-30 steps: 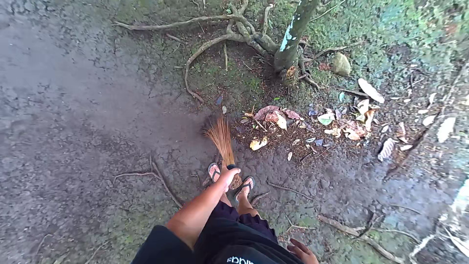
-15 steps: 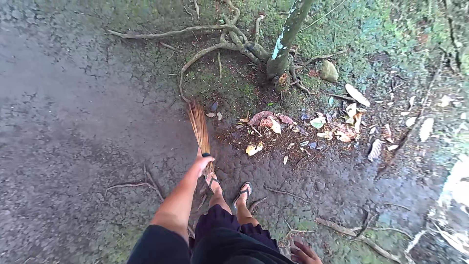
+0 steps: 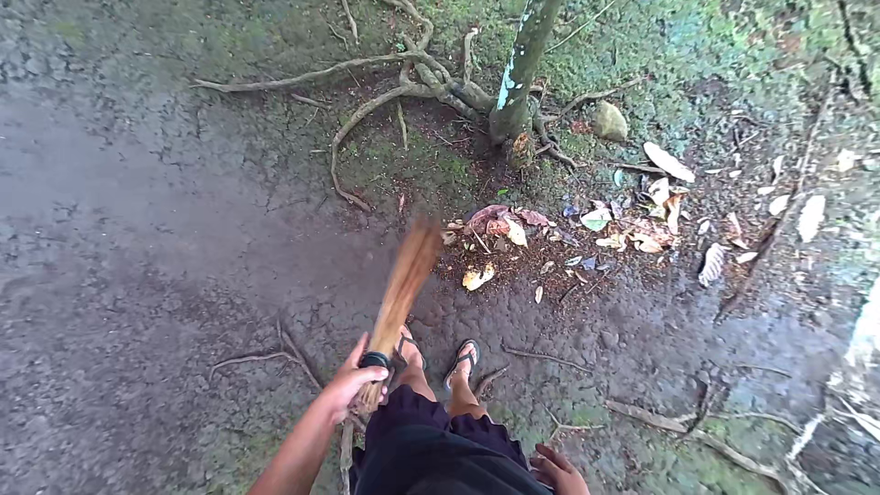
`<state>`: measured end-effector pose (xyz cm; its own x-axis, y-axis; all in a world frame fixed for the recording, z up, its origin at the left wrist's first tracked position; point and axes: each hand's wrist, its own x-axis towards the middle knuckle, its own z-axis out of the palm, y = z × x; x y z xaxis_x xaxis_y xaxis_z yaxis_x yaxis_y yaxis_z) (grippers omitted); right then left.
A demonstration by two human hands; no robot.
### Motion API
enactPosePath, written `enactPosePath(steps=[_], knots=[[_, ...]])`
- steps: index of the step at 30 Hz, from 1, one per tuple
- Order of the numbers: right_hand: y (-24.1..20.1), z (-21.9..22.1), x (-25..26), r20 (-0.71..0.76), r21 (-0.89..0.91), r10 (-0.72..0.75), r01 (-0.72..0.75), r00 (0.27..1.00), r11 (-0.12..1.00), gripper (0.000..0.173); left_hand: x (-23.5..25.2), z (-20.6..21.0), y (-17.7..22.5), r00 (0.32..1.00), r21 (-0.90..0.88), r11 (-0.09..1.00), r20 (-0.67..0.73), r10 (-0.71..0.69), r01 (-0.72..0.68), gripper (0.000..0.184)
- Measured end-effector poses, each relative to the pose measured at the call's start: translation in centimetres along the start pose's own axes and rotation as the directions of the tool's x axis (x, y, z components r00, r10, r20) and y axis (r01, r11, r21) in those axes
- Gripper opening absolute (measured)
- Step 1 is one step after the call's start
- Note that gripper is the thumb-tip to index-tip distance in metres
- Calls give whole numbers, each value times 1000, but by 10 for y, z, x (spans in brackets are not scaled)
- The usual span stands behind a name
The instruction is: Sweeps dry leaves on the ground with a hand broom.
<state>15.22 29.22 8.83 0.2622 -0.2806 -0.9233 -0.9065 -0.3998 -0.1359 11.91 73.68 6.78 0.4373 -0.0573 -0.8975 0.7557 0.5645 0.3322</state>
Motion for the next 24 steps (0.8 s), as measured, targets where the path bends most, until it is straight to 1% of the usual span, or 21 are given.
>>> enactPosePath(steps=[2, 4, 5, 7, 8, 10, 11, 13, 16, 18, 19, 21, 23, 24], knots=[[1, 2, -1, 9, 4, 7, -8, 1000, 1000, 43, 20, -16, 13, 989, 18, 1000, -147, 26, -23, 101], [5, 1, -3, 3, 16, 9, -9, 1000, 1000, 43, 64, -32, 32, 966, 60, 998, -257, 31, -16, 102], [8, 0, -2, -2, 26, 7, -7, 1000, 1000, 43, 89, -37, 42, 958, 72, 997, -285, 30, -10, 102], [17, -6, 0, -9, 38, 8, -8, 1000, 999, 44, 134, -28, 55, 960, 122, 992, -280, 14, 21, 103], [21, -9, 2, -14, 38, 13, -12, 1000, 999, 44, 149, -14, 56, 970, 171, 984, -242, -4, 46, 105], [29, -14, 6, -22, 39, 28, -27, 999, 999, 44, 158, 24, 45, 992, 251, 965, -117, -46, 75, 108], [30, -14, 8, -18, 35, 34, -33, 999, 999, 44, 155, 40, 34, 996, 247, 967, -61, -58, 71, 108], [24, -11, 14, 14, 16, 8, -9, 1000, 1000, 43, 128, 58, 14, 997, 152, 987, 53, -55, 46, 102], [9, -3, 26, 97, -28, -69, 72, 993, 997, 42, 66, 60, -8, 988, -21, 1000, 153, -19, 22, 96], [-4, -2, 30, 136, -27, -100, 105, 986, 994, 41, 24, 63, -23, 985, -102, 994, 174, -15, 33, 96], [-9, -3, 33, 148, -14, -110, 113, 983, 993, 40, 7, 66, -30, 988, -141, 990, 154, -9, 31, 97], [-11, -9, 43, 159, 15, -118, 117, 980, 993, 40, -13, 73, -44, 998, -224, 974, 59, 4, 10, 94], [-8, -21, 51, 167, 31, -113, 109, 980, 994, 39, -11, 79, -52, 998, -286, 958, -59, 3, -20, 84], [-5, -28, 55, 167, 38, -113, 108, 980, 993, 39, 0, 83, -54, 994, -307, 951, -107, 1, -34, 81]])
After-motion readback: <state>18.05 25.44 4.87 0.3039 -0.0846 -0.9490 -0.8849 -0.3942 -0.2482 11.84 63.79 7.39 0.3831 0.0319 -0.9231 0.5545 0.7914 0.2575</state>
